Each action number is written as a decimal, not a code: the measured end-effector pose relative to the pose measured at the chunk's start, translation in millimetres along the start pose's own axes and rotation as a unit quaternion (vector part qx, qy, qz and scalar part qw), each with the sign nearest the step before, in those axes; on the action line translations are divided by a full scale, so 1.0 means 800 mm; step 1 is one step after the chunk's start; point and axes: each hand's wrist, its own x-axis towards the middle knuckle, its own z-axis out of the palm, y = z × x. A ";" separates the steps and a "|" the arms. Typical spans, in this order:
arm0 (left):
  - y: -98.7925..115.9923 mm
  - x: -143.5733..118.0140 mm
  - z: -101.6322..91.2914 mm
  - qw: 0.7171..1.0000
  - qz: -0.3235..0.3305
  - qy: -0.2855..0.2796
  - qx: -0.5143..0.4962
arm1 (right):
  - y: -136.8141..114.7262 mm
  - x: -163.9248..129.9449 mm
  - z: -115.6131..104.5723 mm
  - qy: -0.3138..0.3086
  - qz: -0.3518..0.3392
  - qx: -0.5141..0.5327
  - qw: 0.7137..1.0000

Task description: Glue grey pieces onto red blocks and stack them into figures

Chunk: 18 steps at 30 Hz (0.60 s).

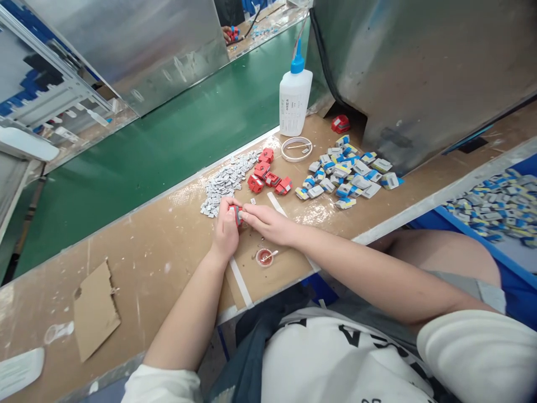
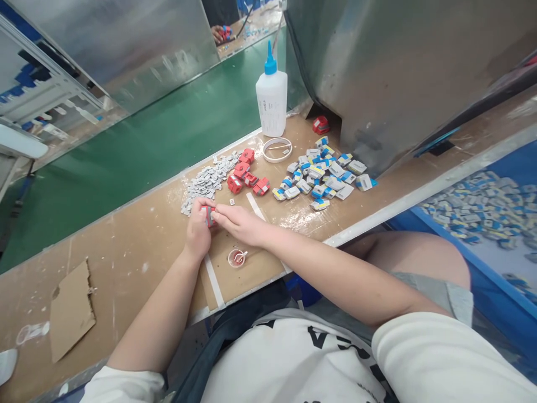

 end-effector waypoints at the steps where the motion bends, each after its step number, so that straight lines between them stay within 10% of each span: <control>1: 0.000 0.001 0.001 0.999 -0.035 -0.013 -0.024 | 0.001 0.001 -0.001 -0.006 0.002 -0.002 1.000; 18: 0.006 -0.001 0.007 0.990 -0.110 -0.038 -0.076 | -0.002 -0.001 -0.002 -0.025 0.043 -0.080 0.996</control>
